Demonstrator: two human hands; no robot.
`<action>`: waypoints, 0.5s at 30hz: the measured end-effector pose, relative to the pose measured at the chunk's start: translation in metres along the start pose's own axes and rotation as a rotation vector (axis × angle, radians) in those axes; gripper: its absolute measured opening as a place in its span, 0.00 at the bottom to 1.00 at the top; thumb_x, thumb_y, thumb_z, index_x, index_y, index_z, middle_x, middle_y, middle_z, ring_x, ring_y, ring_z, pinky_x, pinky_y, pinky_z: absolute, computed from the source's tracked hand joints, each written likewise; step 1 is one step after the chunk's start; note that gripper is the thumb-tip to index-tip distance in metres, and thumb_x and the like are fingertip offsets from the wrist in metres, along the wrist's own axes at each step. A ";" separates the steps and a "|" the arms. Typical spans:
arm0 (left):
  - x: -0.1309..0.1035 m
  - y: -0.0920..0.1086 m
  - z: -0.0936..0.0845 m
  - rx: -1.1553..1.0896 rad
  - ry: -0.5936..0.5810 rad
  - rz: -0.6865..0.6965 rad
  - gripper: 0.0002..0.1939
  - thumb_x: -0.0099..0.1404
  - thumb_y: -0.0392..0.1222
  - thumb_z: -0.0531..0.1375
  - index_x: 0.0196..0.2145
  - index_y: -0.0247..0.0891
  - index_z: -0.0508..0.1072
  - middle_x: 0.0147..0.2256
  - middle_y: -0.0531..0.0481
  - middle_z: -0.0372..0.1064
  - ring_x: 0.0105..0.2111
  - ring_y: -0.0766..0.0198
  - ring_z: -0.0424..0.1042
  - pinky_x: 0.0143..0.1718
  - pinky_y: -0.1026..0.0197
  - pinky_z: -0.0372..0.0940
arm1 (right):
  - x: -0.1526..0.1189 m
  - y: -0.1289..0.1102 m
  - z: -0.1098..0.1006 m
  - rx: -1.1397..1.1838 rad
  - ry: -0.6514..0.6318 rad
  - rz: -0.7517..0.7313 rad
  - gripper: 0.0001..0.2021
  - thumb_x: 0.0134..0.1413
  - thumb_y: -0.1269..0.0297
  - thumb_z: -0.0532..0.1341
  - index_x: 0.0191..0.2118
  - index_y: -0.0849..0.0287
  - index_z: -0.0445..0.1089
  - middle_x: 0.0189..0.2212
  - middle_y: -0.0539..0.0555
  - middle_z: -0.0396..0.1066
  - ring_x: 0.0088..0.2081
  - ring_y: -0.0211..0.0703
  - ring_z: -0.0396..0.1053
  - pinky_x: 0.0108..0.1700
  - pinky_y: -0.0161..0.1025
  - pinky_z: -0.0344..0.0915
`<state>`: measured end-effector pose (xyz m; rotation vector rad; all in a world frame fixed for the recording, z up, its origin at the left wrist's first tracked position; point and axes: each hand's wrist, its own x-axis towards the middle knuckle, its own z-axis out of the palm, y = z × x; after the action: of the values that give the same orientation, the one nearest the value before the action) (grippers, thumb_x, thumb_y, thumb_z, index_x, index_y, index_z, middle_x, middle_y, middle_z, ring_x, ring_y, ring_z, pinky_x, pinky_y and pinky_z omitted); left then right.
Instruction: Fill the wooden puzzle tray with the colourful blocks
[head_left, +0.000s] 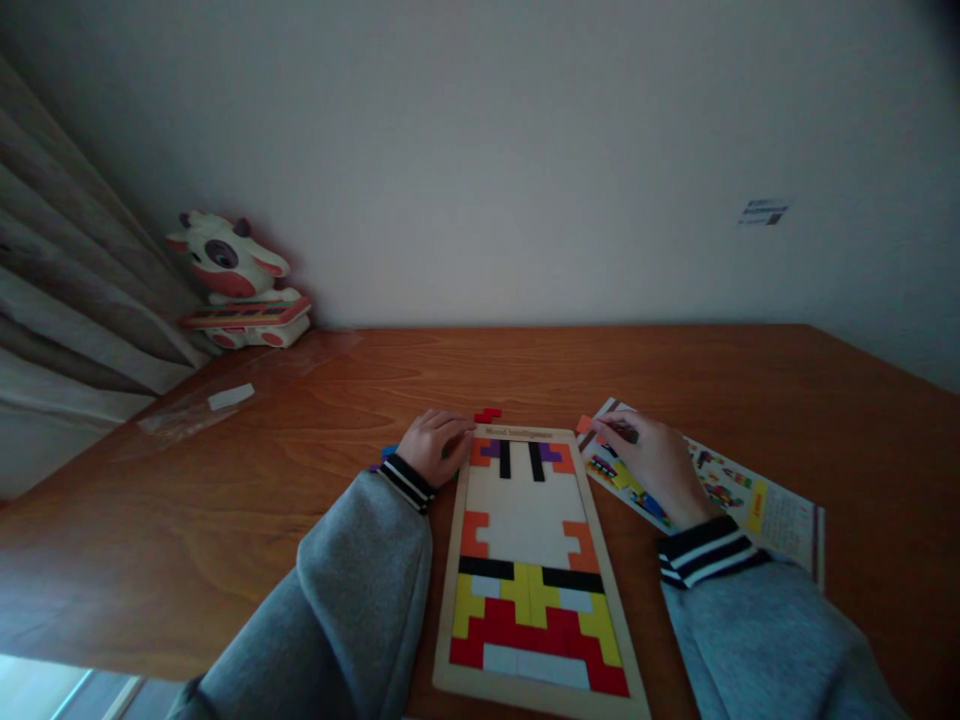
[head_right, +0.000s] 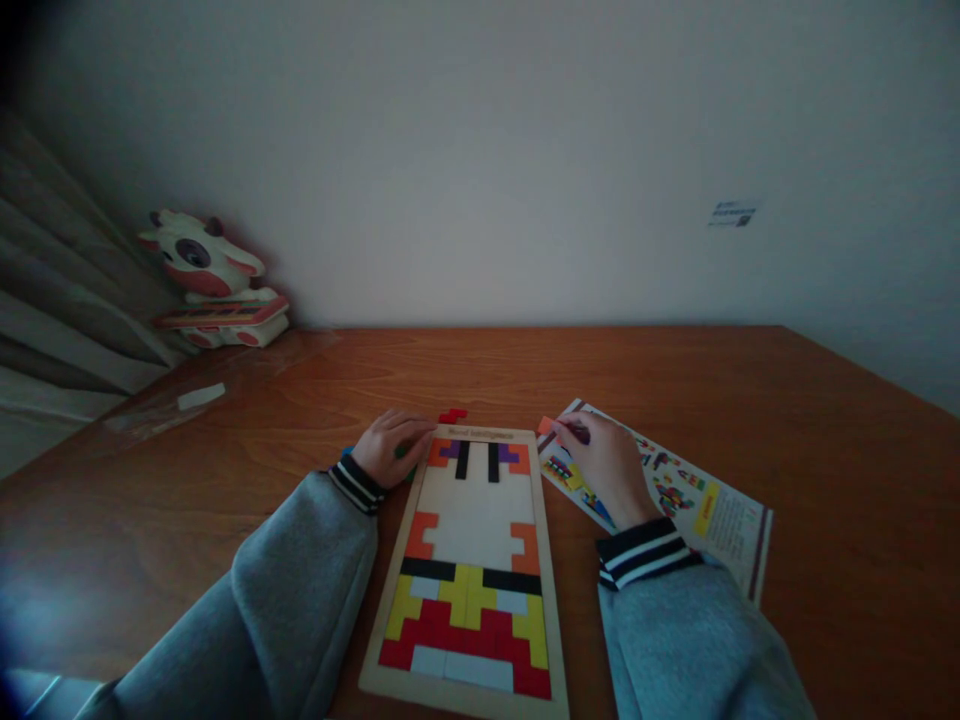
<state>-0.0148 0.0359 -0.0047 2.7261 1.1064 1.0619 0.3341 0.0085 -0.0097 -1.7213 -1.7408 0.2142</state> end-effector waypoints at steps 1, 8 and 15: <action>0.000 0.000 0.001 0.001 -0.001 -0.002 0.11 0.69 0.41 0.56 0.44 0.37 0.77 0.42 0.42 0.77 0.40 0.56 0.76 0.45 0.50 0.71 | 0.001 0.005 -0.003 -0.072 0.019 -0.015 0.18 0.61 0.49 0.54 0.39 0.55 0.76 0.38 0.58 0.79 0.39 0.54 0.76 0.43 0.49 0.70; -0.001 -0.002 0.004 -0.002 -0.004 -0.003 0.10 0.68 0.41 0.57 0.41 0.37 0.77 0.41 0.43 0.77 0.41 0.56 0.76 0.46 0.50 0.71 | 0.004 0.053 -0.030 -0.132 -0.081 0.072 0.21 0.51 0.43 0.62 0.40 0.54 0.79 0.37 0.60 0.79 0.34 0.54 0.76 0.37 0.48 0.71; -0.002 -0.002 0.006 -0.002 -0.014 0.022 0.10 0.68 0.40 0.57 0.40 0.38 0.78 0.41 0.43 0.77 0.41 0.57 0.76 0.46 0.51 0.72 | 0.005 0.070 -0.033 0.045 -0.157 0.184 0.19 0.47 0.47 0.65 0.40 0.54 0.79 0.36 0.58 0.81 0.38 0.59 0.78 0.41 0.52 0.72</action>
<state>-0.0137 0.0377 -0.0108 2.7463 1.0747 1.0449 0.4107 0.0105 -0.0216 -1.8752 -1.6716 0.4784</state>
